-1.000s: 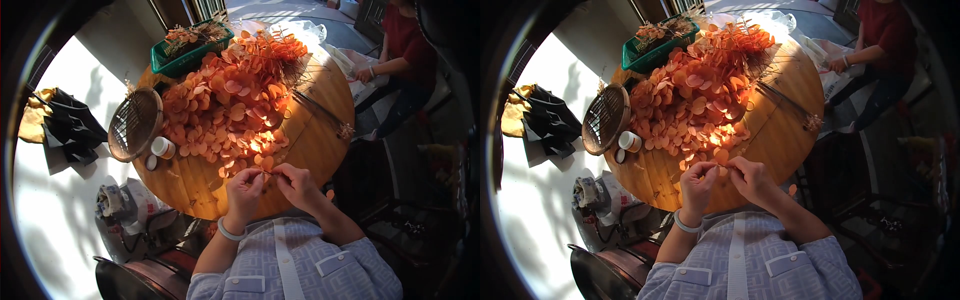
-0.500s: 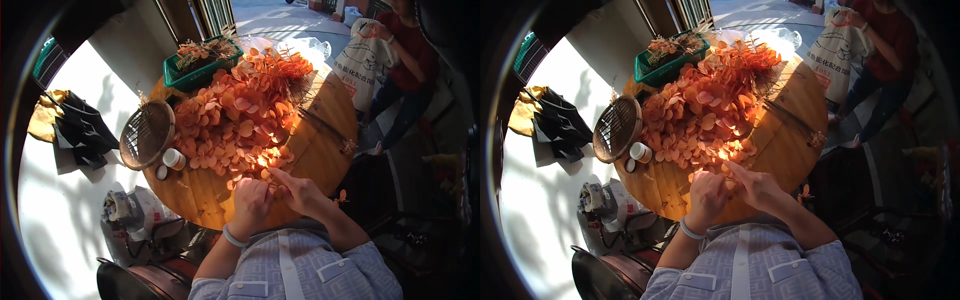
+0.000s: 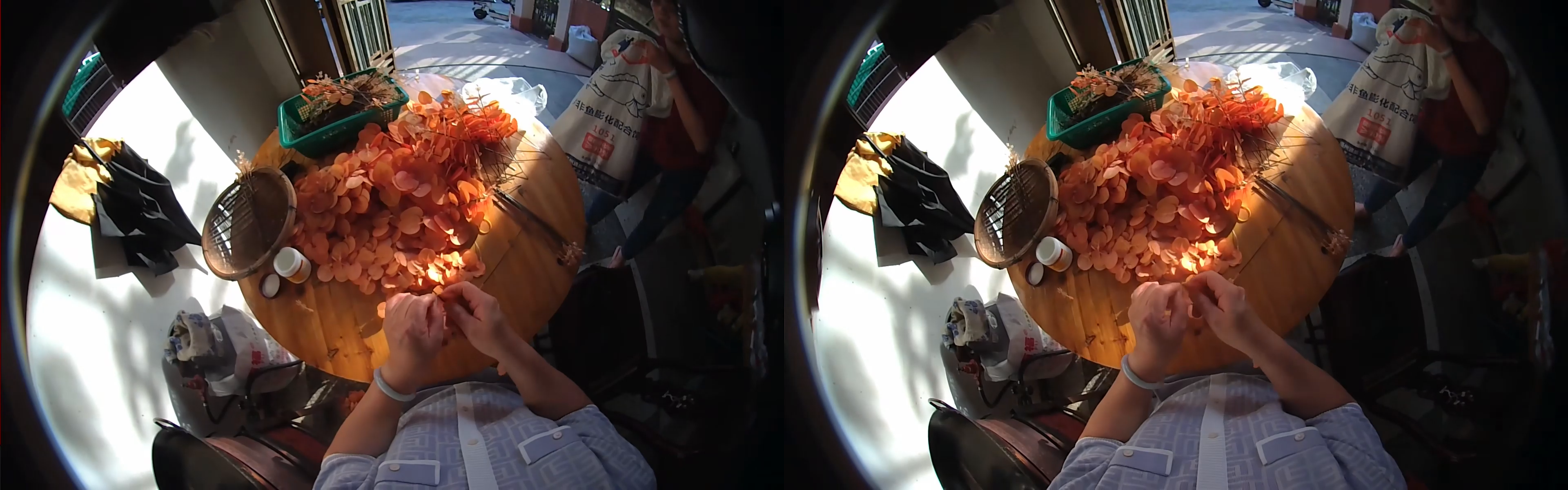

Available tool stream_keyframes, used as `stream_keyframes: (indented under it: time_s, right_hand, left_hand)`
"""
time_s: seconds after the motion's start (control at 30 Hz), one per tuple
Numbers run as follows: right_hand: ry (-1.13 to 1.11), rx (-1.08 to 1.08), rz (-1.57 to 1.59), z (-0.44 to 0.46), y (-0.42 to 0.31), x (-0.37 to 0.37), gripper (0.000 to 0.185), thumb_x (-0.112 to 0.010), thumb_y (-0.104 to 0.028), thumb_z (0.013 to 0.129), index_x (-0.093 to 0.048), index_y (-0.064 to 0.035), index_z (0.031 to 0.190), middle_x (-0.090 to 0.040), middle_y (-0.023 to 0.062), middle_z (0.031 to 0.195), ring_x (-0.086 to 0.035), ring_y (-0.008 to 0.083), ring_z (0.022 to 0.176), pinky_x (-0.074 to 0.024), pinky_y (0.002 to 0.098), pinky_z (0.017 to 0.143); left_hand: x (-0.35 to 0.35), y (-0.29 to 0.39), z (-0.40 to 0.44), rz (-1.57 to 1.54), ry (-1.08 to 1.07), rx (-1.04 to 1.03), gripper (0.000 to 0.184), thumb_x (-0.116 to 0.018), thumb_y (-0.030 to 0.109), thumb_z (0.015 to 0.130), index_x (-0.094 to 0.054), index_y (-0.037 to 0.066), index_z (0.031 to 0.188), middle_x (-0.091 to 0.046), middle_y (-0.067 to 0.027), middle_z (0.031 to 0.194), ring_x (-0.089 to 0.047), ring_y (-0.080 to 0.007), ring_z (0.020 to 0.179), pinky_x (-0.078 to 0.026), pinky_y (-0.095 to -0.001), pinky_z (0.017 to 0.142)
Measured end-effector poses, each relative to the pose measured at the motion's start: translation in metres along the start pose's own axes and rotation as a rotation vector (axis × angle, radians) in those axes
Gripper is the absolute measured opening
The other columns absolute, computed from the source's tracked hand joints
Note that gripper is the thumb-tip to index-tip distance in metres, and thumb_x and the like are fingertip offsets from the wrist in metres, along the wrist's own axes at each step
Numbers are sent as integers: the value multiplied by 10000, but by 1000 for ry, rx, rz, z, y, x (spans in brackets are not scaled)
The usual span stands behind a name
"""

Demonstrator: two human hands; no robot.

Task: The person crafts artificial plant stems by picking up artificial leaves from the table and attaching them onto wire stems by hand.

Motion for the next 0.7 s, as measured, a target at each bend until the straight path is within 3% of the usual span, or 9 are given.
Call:
stream_keyframes:
  time_s: [0.17, 0.37, 0.47, 0.57, 0.67, 0.7]
  right_hand:
    - [-95, -77, -373, -18, -21, 28, 140, -634, -74, 962, -678, 28, 1048, -677, 34, 802, -622, 65, 727, -504, 228, 656]
    - [-179, -170, -59, -2, -23, 40, 140, -640, -83, 951, -712, 8, 1029, -704, 84, 805, -661, 96, 753, -511, 247, 675]
    - [28, -33, 39, 17, -34, 57, 155, -649, -102, 945, -715, 13, 1024, -701, 73, 800, -656, 94, 799, -501, 240, 694]
    - [-369, 68, -401, 21, -51, 46, 157, -644, -97, 953, -707, 23, 1034, -696, 25, 833, -635, 90, 804, -505, 257, 726]
    - [-290, 53, -381, 21, -43, 45, 163, -634, -120, 965, -699, 27, 992, -695, 27, 837, -625, 95, 776, -501, 260, 720]
    - [-249, 6, -248, 26, -34, 47, 162, -630, -123, 967, -695, 25, 973, -691, 29, 830, -620, 93, 766, -498, 258, 709]
  left_hand:
    - [12, -10, 3, 58, -2, 28, 144, -690, 5, 789, -641, 31, 922, -607, -104, 760, -603, -308, 725, -489, -418, 747]
    - [-5, 12, -15, -88, -102, -19, 140, -695, -3, 770, -642, 33, 895, -606, -112, 750, -605, -324, 721, -489, -427, 750]
    - [-6, 14, -18, -154, -123, -13, 130, -700, -4, 764, -643, 30, 875, -606, -121, 753, -607, -328, 731, -490, -433, 754]
    - [-14, 22, -19, -182, -149, -36, 130, -709, -4, 753, -652, 27, 866, -605, -123, 744, -610, -330, 725, -493, -429, 746]
    - [-13, 26, -17, -213, -186, -38, 133, -712, -10, 745, -659, 23, 863, -603, -124, 734, -611, -328, 706, -494, -417, 721]
    - [-11, 28, -18, -228, -203, -27, 133, -711, -13, 743, -660, 21, 861, -603, -125, 732, -611, -327, 698, -494, -412, 711]
Point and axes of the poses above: each hand's wrist, its own z-axis towards the middle knuckle, its own x-axis out of the back of the hand, y = z × x, the point moved 2 cm from there along z, towards the middle knuckle
